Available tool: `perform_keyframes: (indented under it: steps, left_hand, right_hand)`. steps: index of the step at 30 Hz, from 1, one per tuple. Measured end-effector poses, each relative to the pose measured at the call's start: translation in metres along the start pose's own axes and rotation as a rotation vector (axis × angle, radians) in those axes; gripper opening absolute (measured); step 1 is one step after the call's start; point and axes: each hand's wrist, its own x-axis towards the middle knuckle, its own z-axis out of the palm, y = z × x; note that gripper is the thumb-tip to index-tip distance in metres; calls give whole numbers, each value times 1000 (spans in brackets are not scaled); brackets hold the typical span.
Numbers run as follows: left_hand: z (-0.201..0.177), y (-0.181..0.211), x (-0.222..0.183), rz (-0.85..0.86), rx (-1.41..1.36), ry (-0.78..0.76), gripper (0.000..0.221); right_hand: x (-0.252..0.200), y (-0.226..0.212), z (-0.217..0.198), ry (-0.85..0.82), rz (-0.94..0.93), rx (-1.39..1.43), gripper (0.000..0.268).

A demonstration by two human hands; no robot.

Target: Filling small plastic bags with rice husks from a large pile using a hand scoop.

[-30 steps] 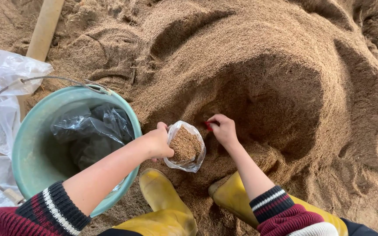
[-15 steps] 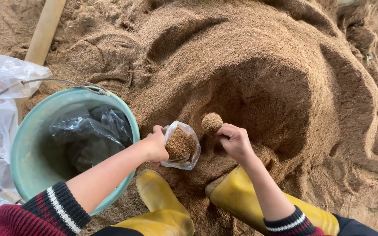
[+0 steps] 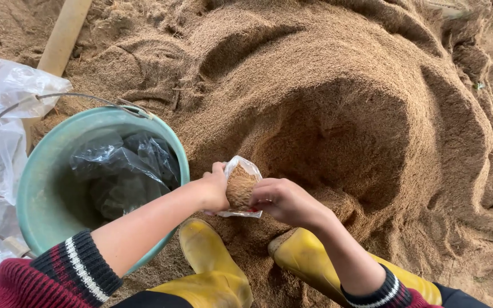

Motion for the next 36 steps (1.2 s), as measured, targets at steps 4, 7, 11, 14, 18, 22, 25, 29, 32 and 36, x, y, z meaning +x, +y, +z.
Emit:
perform_keyframes:
  steps: [4, 7, 11, 14, 18, 22, 25, 29, 32, 36]
  left_hand:
    - [8, -1, 8, -6, -17, -31, 103]
    - [9, -7, 16, -11, -15, -19, 100]
    - [8, -11, 23, -13, -18, -15, 100]
    - [4, -15, 27, -24, -29, -8, 100]
    - [-4, -11, 21, -42, -27, -17, 97]
    - [-3, -12, 24, -46, -59, -12, 89]
    - [-7, -15, 25, -44, -74, -4, 90]
    - [-17, -9, 23, -71, -72, 120, 86]
    - [-30, 4, 11, -108, -37, 176, 82]
    - [-30, 2, 11, -121, -28, 121, 79]
  right_hand:
    - [10, -6, 5, -28, 122, 142, 13]
    - [21, 32, 19, -42, 370, 233, 7]
    - [27, 68, 37, 69, 550, 552, 14]
    - [25, 92, 50, 138, 715, 1021, 23]
    - [18, 75, 42, 155, 809, 1293, 29]
    - [10, 68, 19, 242, 719, 1340, 35]
    - [-5, 101, -9, 276, 554, 1325, 30]
    - [-29, 176, -8, 476, 735, 933, 31]
    - [-20, 174, 10, 431, 842, 665, 22]
    - [-3, 200, 62, 176, 902, 679, 30]
